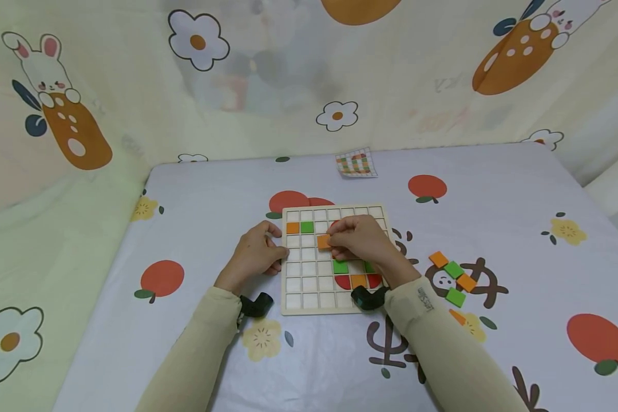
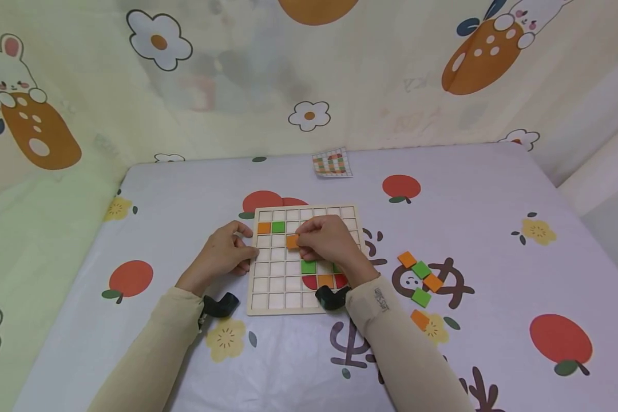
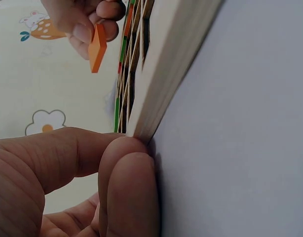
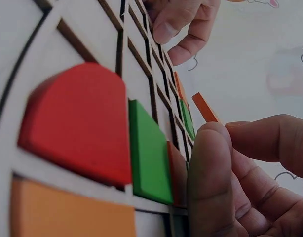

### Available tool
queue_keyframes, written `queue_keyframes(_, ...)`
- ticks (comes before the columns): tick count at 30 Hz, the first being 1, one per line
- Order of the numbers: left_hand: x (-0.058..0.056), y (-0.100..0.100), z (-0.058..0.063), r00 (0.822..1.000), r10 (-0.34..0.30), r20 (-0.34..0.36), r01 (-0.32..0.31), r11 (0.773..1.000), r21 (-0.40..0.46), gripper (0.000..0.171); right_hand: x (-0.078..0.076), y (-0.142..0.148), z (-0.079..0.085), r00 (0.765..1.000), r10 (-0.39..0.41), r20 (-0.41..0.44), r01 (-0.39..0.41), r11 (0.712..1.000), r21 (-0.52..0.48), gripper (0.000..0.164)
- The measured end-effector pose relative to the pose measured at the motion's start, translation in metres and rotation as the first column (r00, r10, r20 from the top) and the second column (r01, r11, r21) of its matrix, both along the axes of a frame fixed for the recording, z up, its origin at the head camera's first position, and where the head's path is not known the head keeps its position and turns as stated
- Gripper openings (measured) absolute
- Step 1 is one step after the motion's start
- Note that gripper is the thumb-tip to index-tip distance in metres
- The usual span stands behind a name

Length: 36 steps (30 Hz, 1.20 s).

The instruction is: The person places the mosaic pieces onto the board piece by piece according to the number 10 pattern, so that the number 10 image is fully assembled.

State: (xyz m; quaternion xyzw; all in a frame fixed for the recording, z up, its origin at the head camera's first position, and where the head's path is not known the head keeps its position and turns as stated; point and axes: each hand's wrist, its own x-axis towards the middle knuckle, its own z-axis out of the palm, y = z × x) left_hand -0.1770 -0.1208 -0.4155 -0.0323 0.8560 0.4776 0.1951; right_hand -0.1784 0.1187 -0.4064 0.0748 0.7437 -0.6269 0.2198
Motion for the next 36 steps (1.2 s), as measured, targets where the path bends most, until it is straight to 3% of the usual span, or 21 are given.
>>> queue_keyframes(9, 0.0, 0.0, -0.001, 1.0, -0.007, -0.008, 0.007, 1.0, 0.0, 0.036, -0.007, -0.008, 0.004, 1.0, 0.015, 0.026, -0.016, 0.999, 0.028, 0.02)
queue_keyframes(23, -0.002, -0.001, -0.002, 1.0, -0.004, 0.001, 0.004, 1.0, 0.009, 0.036, -0.021, -0.021, 0.007, 0.995, 0.096, -0.001, -0.096, 0.992, 0.082, 0.019)
queue_keyframes(36, -0.003, -0.003, -0.003, 1.0, -0.007, 0.017, 0.006, 1.0, 0.03, 0.036, -0.021, -0.026, 0.004, 0.995, 0.104, -0.009, -0.102, 0.988, 0.119, 0.016)
